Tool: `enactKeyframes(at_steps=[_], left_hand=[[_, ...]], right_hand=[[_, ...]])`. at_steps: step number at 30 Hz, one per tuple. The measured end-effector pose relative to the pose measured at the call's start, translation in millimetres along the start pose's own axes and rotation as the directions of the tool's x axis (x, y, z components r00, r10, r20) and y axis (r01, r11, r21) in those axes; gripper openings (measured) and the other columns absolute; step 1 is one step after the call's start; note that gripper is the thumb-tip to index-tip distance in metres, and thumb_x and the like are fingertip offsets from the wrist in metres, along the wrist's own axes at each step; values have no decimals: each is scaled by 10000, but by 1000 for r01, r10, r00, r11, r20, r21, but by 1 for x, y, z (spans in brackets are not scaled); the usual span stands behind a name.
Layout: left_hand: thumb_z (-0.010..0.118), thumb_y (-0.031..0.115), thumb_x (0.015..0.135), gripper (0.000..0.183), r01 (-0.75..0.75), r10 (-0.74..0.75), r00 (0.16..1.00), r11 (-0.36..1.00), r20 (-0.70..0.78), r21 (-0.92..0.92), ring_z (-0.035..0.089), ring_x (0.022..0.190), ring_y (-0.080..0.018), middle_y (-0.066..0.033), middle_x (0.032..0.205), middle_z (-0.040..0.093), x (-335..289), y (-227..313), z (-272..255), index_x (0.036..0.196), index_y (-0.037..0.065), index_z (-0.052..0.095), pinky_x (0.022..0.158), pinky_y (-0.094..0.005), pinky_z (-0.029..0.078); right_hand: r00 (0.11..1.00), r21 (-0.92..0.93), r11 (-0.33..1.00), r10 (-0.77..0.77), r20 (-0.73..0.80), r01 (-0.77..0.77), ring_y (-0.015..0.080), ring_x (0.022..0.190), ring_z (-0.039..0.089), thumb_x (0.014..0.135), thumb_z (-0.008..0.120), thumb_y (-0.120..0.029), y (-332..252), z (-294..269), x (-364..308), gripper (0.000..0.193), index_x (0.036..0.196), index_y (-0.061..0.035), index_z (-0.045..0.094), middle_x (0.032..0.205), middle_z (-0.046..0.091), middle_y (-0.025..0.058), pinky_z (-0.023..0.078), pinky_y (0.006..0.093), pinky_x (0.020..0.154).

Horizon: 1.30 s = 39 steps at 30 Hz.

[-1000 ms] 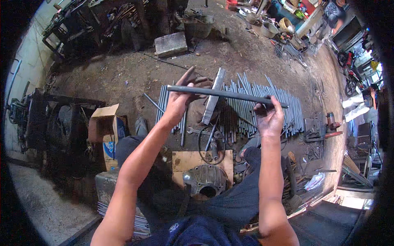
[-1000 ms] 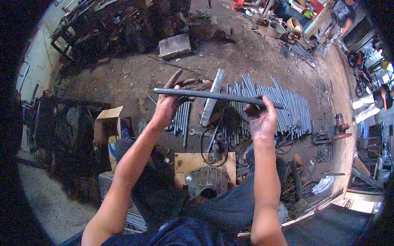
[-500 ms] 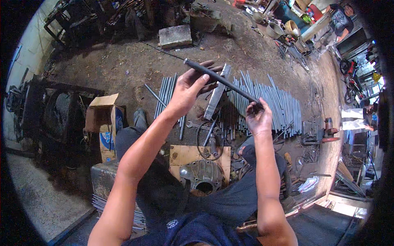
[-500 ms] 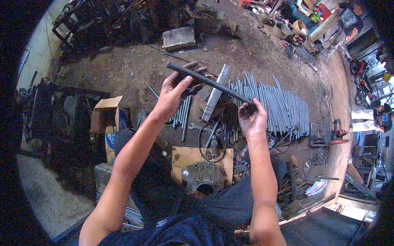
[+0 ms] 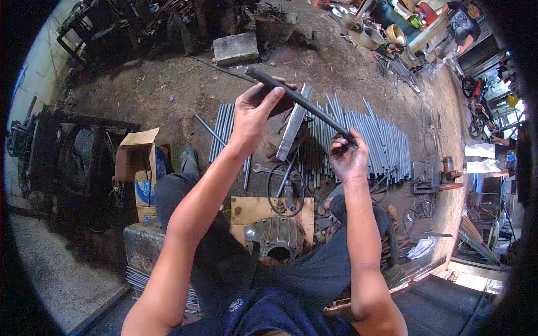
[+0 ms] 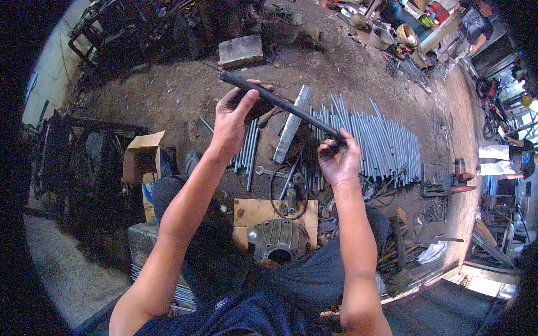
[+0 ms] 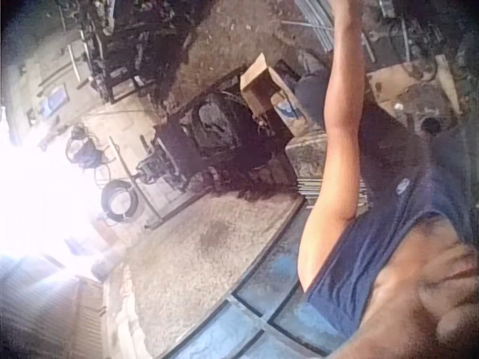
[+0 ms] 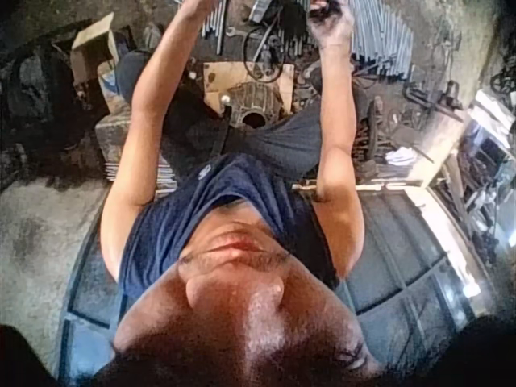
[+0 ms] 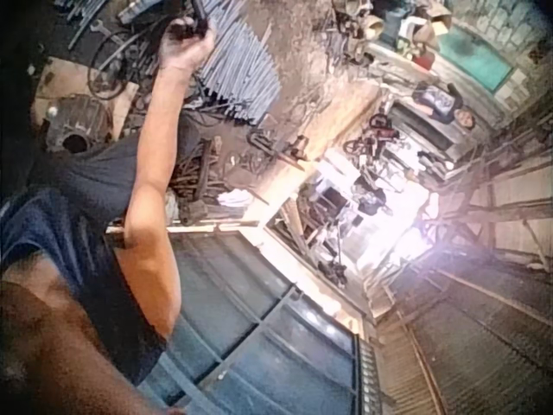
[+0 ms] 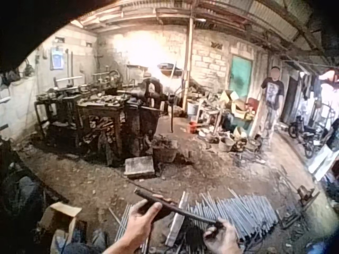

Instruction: The recorder uses a hammer to straighten metal rods on a specialized anvil.

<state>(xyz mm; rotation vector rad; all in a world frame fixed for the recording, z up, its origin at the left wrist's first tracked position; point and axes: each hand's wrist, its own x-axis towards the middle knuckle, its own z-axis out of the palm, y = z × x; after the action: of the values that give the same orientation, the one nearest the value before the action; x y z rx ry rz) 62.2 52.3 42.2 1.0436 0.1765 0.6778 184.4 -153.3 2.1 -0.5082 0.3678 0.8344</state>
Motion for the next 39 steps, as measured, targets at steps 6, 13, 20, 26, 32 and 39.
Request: enactKeyframes(at_steps=[6, 13, 20, 26, 32, 39], left_hand=[[596, 125, 877, 222, 8, -8, 999, 1000, -31, -3, 632, 921, -198, -142, 1004, 650, 0, -1, -2, 1045, -20, 596, 854, -323, 504], [630, 86, 850, 190, 13, -23, 993, 996, -113, -84, 649, 835, -174, -142, 932, 666, 3, -3, 0, 977, -55, 625, 767, -269, 535], [661, 110, 831, 190, 7, -8, 984, 1000, -180, -8, 643, 784, -146, -114, 903, 669, 3, 2, -2, 939, -44, 637, 721, -258, 536], [680, 132, 821, 181, -41, 42, 969, 999, -243, 12, 632, 752, -119, -58, 845, 657, 4, 2, -5, 910, -23, 653, 683, -237, 520], [693, 144, 812, 192, -36, 47, 959, 998, -278, 45, 626, 739, -114, -50, 839, 657, 4, 5, -5, 907, -20, 660, 676, -233, 513], [683, 172, 824, 193, 36, -46, 968, 998, -246, -46, 612, 723, -107, -51, 854, 658, 8, -9, 5, 902, -2, 650, 678, -231, 506]], right_hand=[[999, -5, 1000, 10, -44, -10, 148, 556, 510, 852, 579, -187, 3, 2, 1, 163, 757, -65, 525, 614, 502, 50, 448, 272, 525], [1000, -24, 1000, -8, -7, 8, 128, 558, 496, 851, 588, -196, 3, 7, -2, 151, 803, -55, 559, 641, 523, 49, 432, 256, 530], [1000, -40, 999, 3, -9, -4, 128, 567, 499, 850, 588, -184, 5, 3, -2, 154, 841, -30, 578, 687, 547, 68, 426, 255, 533], [998, -11, 1000, 27, 49, -27, 130, 577, 502, 848, 580, -151, 11, 3, -1, 161, 839, 7, 548, 713, 560, 90, 432, 260, 533], [994, 17, 997, 72, 78, -73, 127, 590, 507, 846, 586, -115, 12, -1, 2, 159, 873, 32, 533, 753, 562, 102, 439, 249, 537], [993, -243, 962, -116, 35, 121, 165, 662, 540, 832, 638, -183, 4, 2, -8, 160, 909, -55, 580, 794, 584, 72, 462, 290, 597]])
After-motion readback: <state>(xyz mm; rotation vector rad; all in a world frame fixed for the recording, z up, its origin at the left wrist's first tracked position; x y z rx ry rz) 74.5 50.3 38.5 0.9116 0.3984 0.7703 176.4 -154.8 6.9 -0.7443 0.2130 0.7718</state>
